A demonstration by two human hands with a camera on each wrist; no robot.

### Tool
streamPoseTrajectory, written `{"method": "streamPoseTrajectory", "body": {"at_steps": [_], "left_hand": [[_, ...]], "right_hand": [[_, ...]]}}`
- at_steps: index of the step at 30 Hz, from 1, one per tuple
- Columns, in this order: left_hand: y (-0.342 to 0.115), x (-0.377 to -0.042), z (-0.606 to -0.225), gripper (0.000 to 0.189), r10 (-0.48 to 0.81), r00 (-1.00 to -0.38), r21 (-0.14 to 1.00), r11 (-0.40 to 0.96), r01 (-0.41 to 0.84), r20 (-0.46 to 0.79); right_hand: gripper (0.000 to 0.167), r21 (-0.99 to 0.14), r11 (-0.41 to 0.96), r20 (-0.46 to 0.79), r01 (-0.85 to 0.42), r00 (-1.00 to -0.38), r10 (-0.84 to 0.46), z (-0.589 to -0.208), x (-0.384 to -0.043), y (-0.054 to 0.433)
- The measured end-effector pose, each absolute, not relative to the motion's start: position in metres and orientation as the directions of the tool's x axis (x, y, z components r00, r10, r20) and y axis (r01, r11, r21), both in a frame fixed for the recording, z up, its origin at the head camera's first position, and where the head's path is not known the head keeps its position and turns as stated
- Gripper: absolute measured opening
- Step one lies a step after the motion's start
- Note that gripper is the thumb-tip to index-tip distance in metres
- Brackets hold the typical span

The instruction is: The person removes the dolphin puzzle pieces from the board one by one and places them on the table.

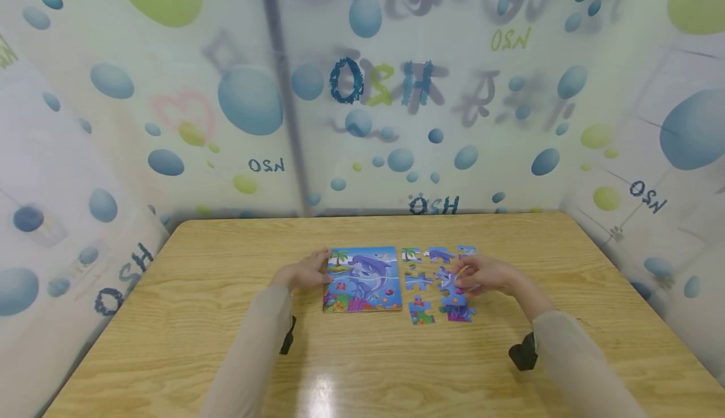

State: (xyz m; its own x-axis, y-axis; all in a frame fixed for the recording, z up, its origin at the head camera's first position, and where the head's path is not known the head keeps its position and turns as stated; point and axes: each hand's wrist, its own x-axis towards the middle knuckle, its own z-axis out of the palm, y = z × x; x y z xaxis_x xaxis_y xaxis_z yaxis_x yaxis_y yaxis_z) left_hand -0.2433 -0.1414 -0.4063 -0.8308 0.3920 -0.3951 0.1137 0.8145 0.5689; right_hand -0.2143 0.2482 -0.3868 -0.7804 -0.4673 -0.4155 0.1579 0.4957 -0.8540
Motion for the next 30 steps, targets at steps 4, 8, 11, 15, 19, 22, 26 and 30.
{"method": "streamPoseTrajectory", "body": {"at_steps": [4,8,11,15,19,22,26,30], "left_hand": [[-0.142,-0.244,-0.406,0.066,0.399,-0.83,0.568,0.814,0.123,-0.391],[-0.143,-0.243,-0.405,0.066,0.403,-0.829,0.567,0.813,0.13,-0.388],[-0.142,-0.242,-0.403,0.066,0.401,-0.828,0.565,0.815,0.128,-0.392],[-0.142,-0.24,-0.402,0.067,0.397,-0.828,0.567,0.815,0.118,-0.397],[-0.141,-0.241,-0.403,0.067,0.4,-0.828,0.572,0.811,0.12,-0.394],[-0.141,-0.241,-0.403,0.067,0.402,-0.829,0.575,0.809,0.122,-0.389],[-0.141,-0.242,-0.404,0.067,0.401,-0.829,0.573,0.81,0.122,-0.39],[-0.141,-0.242,-0.404,0.067,0.401,-0.826,0.574,0.81,0.118,-0.396]], "right_hand": [[0.033,-0.858,0.491,-0.406,0.147,-0.781,-0.475,-0.388,-0.214,0.255],[0.035,-0.86,0.492,-0.396,0.136,-0.785,-0.476,-0.389,-0.212,0.262],[0.036,-0.856,0.499,-0.398,0.138,-0.791,-0.465,-0.39,-0.21,0.268],[0.035,-0.855,0.502,-0.395,0.134,-0.794,-0.461,-0.39,-0.208,0.279],[0.039,-0.861,0.49,-0.387,0.133,-0.797,-0.463,-0.391,-0.205,0.29],[0.042,-0.864,0.482,-0.388,0.143,-0.799,-0.46,-0.391,-0.203,0.298],[0.043,-0.859,0.484,-0.409,0.169,-0.795,-0.448,-0.393,-0.2,0.307],[0.044,-0.84,0.505,-0.443,0.201,-0.791,-0.422,-0.395,-0.198,0.311]]}}
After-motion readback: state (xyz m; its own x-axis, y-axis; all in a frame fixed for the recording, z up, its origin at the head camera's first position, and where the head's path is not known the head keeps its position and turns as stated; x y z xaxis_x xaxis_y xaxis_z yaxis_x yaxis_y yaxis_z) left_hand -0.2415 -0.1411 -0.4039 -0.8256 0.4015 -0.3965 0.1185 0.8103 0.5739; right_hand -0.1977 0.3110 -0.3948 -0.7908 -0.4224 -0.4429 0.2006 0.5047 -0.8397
